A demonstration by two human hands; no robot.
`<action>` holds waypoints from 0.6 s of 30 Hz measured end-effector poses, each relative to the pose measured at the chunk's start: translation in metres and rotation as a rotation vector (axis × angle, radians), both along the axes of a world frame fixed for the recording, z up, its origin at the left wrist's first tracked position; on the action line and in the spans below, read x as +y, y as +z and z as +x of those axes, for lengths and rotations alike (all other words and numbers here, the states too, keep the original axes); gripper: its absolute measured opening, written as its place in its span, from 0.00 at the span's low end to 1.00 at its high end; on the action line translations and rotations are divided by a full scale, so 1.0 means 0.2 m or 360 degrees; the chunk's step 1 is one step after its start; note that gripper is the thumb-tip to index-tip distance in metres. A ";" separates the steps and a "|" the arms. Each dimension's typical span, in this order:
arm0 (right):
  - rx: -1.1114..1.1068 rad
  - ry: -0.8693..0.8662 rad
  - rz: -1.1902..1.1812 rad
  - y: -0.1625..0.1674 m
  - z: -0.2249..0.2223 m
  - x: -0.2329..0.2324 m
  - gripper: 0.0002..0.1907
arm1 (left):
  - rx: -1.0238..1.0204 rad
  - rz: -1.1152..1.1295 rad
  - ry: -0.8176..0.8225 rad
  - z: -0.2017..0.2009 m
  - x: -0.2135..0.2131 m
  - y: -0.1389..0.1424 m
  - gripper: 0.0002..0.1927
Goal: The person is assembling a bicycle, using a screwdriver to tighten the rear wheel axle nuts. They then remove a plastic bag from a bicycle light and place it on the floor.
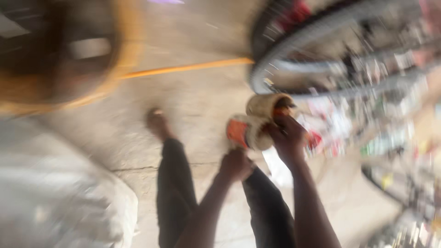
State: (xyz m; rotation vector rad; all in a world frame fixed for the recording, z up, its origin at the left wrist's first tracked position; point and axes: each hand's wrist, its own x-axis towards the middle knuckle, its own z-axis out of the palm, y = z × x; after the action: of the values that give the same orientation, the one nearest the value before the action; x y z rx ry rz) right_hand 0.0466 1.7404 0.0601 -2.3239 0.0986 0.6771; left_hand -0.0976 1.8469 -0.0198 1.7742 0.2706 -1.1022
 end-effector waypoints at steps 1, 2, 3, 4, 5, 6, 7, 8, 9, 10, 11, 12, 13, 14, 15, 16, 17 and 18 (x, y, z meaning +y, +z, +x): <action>-0.0064 -0.0090 0.0031 -0.10 -0.03 -0.13 0.09 | 0.0023 -0.0032 0.0057 0.02 -0.04 0.01 0.19; -0.0143 -0.0167 0.0076 -0.18 -0.05 -0.27 0.10 | 0.0036 -0.0049 0.0124 0.04 -0.08 0.01 0.17; -0.0175 -0.0211 -0.0124 -0.25 -0.07 -0.41 0.10 | 0.0030 -0.0054 0.0115 0.05 -0.13 0.02 0.17; -0.0183 -0.0252 -0.0321 -0.32 -0.10 -0.54 0.10 | 0.0036 -0.0056 0.0109 0.06 -0.18 0.02 0.17; -0.0195 -0.0343 -0.0348 -0.36 -0.11 -0.69 0.10 | 0.0056 -0.0048 0.0114 0.07 -0.23 0.03 0.18; -0.0201 -0.0431 -0.0374 -0.42 -0.13 -0.81 0.10 | -0.0109 -0.0008 0.0104 0.07 -0.29 0.02 0.18; -0.0207 -0.0520 -0.0390 -0.47 -0.14 -0.92 0.10 | -0.0277 0.0035 0.0097 0.06 -0.35 0.02 0.18; -0.0131 -0.0692 -0.0383 -0.51 -0.14 -1.03 0.10 | -0.0457 0.0080 0.0103 0.06 -0.40 0.01 0.19; -0.0064 -0.0856 -0.0367 -0.55 -0.14 -1.15 0.10 | -0.0394 0.0068 0.0106 0.05 -0.45 -0.01 0.19; 0.0010 -0.1013 -0.0343 -0.58 -0.13 -1.25 0.09 | -0.0325 0.0064 0.0114 0.05 -0.49 -0.03 0.18; -0.0076 -0.0988 -0.0392 -0.61 -0.14 -1.36 0.10 | -0.0248 0.0064 0.0125 0.04 -0.52 -0.05 0.18; -0.0167 -0.0963 -0.0441 -0.63 -0.13 -1.45 0.10 | -0.0221 0.0074 0.0110 0.04 -0.55 -0.07 0.19; -0.0269 -0.0933 -0.0486 -0.67 -0.11 -1.53 0.10 | -0.0206 0.0088 0.0103 0.04 -0.57 -0.09 0.19; -0.0349 -0.0825 -0.0537 -0.69 -0.09 -1.60 0.10 | -0.0186 0.0105 0.0104 0.04 -0.59 -0.11 0.19; -0.0413 -0.0709 -0.0591 -0.71 -0.07 -1.64 0.09 | -0.0176 0.0151 0.0013 0.04 -0.60 -0.12 0.19; -0.0468 -0.0586 -0.0642 -0.73 -0.06 -1.68 0.09 | -0.0157 0.0199 -0.0075 0.03 -0.60 -0.13 0.19; -0.0523 -0.0593 -0.0698 -0.76 -0.04 -1.70 0.09 | -0.0145 0.0245 -0.0157 0.03 -0.59 -0.14 0.19; -0.0589 -0.0599 -0.0752 -0.78 -0.01 -1.72 0.09 | -0.0129 0.0216 -0.0128 0.03 -0.59 -0.14 0.19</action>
State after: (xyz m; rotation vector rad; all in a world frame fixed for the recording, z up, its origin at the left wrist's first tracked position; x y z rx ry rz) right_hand 0.0441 1.3970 -0.0961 -2.7277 0.5600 0.0252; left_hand -0.0914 1.7297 -0.0480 1.9603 0.2306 -1.0871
